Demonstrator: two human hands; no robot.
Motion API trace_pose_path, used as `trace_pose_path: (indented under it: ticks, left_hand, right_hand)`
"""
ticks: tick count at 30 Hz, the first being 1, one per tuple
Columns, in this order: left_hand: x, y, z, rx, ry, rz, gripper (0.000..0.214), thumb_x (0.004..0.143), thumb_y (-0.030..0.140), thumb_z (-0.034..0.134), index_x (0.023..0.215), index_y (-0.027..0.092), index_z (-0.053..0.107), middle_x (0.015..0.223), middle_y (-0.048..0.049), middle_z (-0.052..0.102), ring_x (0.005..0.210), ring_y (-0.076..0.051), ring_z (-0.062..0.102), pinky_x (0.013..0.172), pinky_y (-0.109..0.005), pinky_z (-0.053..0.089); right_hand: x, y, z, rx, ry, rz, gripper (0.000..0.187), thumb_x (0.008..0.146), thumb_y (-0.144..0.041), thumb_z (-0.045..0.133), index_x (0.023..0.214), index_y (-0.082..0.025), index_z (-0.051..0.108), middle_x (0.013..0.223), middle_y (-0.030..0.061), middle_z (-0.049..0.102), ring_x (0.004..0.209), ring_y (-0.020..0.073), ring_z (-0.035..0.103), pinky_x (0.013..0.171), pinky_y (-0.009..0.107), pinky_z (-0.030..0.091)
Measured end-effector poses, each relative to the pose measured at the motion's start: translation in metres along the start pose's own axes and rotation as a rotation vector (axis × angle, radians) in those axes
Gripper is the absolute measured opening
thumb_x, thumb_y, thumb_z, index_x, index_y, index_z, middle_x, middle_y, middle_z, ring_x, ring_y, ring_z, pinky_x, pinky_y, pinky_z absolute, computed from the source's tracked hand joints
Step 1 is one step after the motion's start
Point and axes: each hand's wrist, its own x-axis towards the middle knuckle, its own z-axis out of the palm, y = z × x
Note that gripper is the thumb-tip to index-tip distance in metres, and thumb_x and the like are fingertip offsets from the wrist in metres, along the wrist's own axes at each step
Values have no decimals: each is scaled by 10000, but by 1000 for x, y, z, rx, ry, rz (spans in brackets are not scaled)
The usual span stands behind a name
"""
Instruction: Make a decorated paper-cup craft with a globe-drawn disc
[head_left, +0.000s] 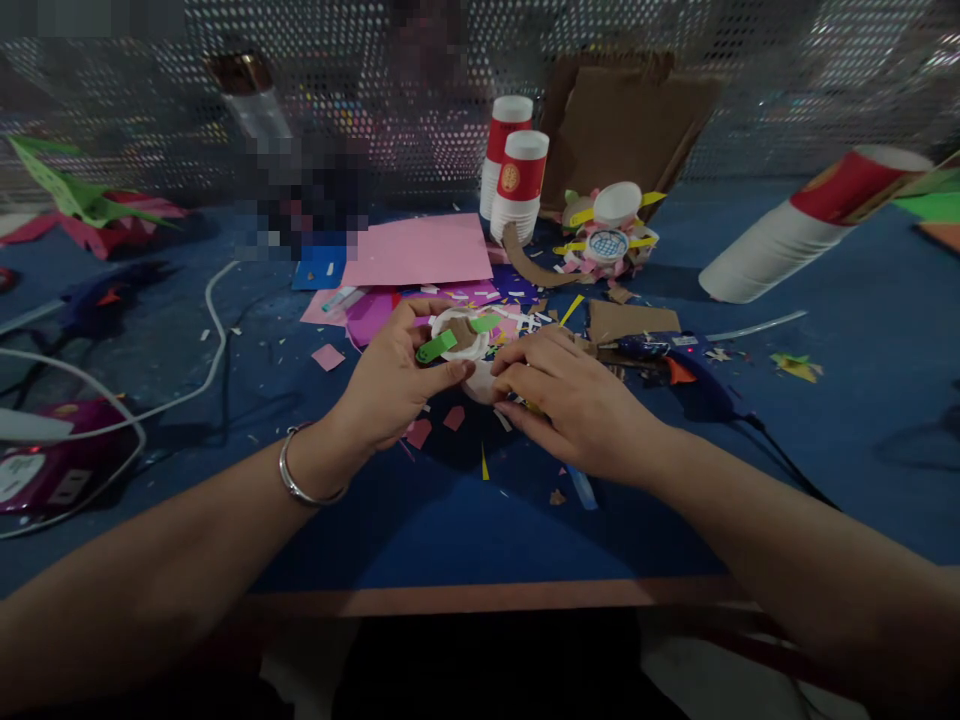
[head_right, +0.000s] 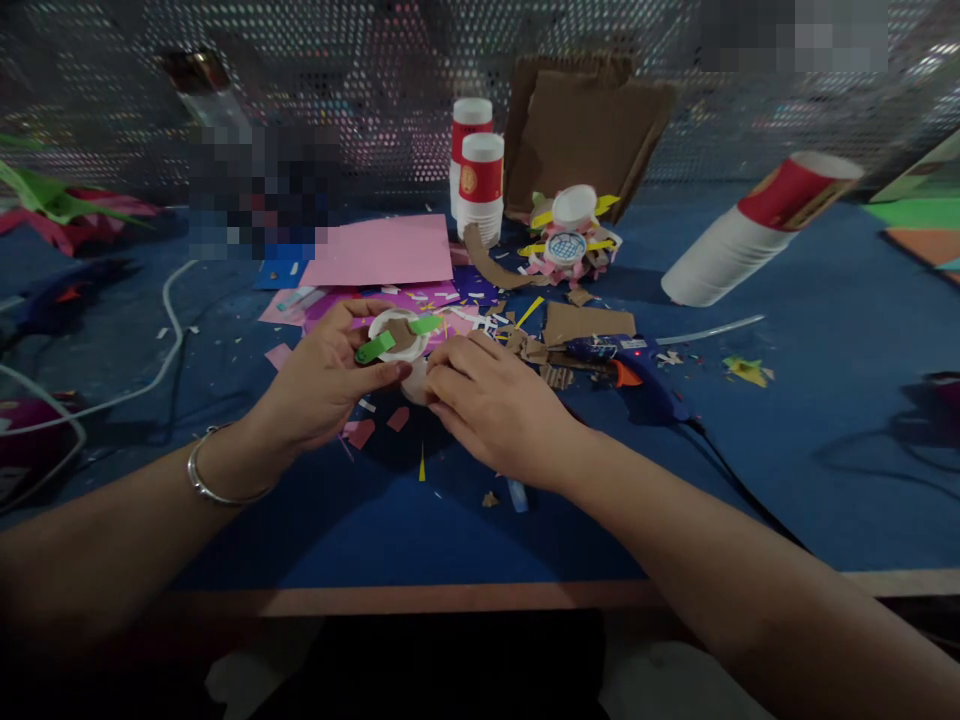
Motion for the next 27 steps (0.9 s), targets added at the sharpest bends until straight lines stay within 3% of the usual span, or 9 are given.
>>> trace_pose_path:
  ticks: [4, 7, 13, 21, 27]
  left_hand:
    - [0, 3, 2, -48, 40, 1, 675, 680, 131, 967, 1227, 211, 580, 1053, -35, 756, 930, -179, 721, 783, -291, 626]
    - [0, 6, 3, -109, 64, 3, 663, 684, 98, 953, 1220, 211, 579, 1051, -28, 746, 908, -164, 714, 757, -276, 643]
    - [0, 7, 6, -172, 141, -5, 706, 676, 103, 971, 1250, 204, 571, 1056, -26, 750, 889, -154, 723, 775, -275, 645]
    - [-3, 5, 8, -170, 118, 43, 688, 688, 156, 974, 1224, 248, 553, 1080, -10, 735, 925, -175, 727, 785, -294, 605]
    - [-6, 9, 13, -201, 145, 1, 662, 714, 125, 944, 1229, 249, 547, 1101, -12, 745, 992, -188, 733, 815, -297, 609]
  right_hand:
    - [-3, 0, 1, 87, 157, 42, 80, 1051, -220, 598, 1100, -194, 656, 1165, 147, 726, 1143, 306, 671, 1032, 512, 535]
    - [-5, 3, 1, 195, 240, 174, 204, 1027, -331, 697, 1191, -221, 644, 1204, 128, 722, 1182, 305, 675, 986, 481, 580]
    - [-6, 7, 6, 413, 190, 390, 494, 898, -466, 852, 1270, -219, 641, 1282, 130, 726, 1164, 307, 709, 903, 451, 634]
    - [-4, 8, 15, 607, 250, 448, 561, 868, -451, 869, 1306, -235, 594, 1296, 124, 706, 1140, 270, 731, 883, 409, 656]
    - [-6, 8, 17, 664, 263, 434, 524, 887, -407, 869, 1295, -235, 588, 1341, 126, 692, 1175, 261, 726, 922, 415, 658]
